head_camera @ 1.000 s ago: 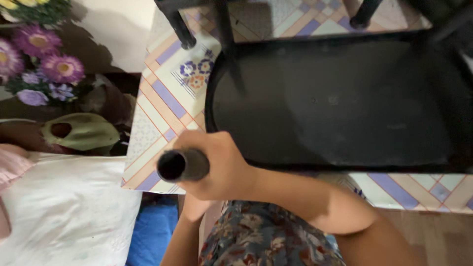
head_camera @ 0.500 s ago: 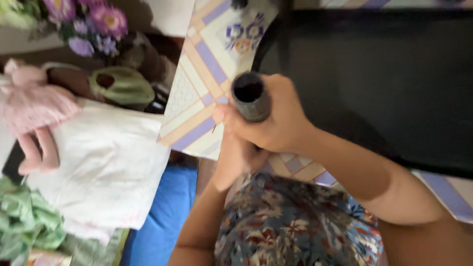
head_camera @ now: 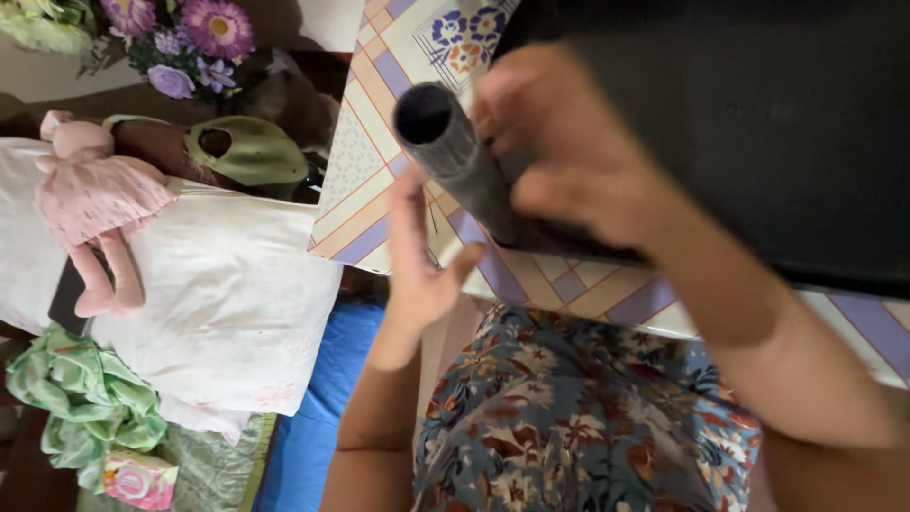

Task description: The person pulls black plastic legs off the underside of a small two-tier side table, working one leg at a time and setting the removed legs on the tiled table surface. The clip shows only the disassembly portion of the work.

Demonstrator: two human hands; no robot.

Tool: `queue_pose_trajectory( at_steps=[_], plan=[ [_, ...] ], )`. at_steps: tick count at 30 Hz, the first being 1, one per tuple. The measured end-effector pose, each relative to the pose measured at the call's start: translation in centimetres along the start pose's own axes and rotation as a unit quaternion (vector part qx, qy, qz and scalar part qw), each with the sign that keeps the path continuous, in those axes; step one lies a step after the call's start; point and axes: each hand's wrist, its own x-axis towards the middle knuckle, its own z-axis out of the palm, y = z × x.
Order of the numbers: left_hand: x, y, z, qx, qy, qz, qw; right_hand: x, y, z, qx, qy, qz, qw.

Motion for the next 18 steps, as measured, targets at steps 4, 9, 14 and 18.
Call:
queue_pose_trajectory(
  at_steps=[4,9,14,18],
  plan=[
    [1.2,4.1,0.6,-0.127,0.057,0.074,0.988,-1.3,0.2,-4.8,-0.321,0.050,0.144,0.935],
    [4.6,8.9,2.9,-0.086,0.098,0.073,0.989,-3.3,3.8,-7.4,-0.736,-0.072,0.015,0.673],
    [6.0,8.7,4.1,-0.174,0.167,0.041,0.970,-5.0,5.6,-7.7,-0.766,-0.055,-0.023,0.640],
    [8.2,9.9,4.1,-0.260,0.117,0.061,0.957,-5.0,5.5,-7.4,-0.783,-0.063,-0.027,0.619]
  ],
)
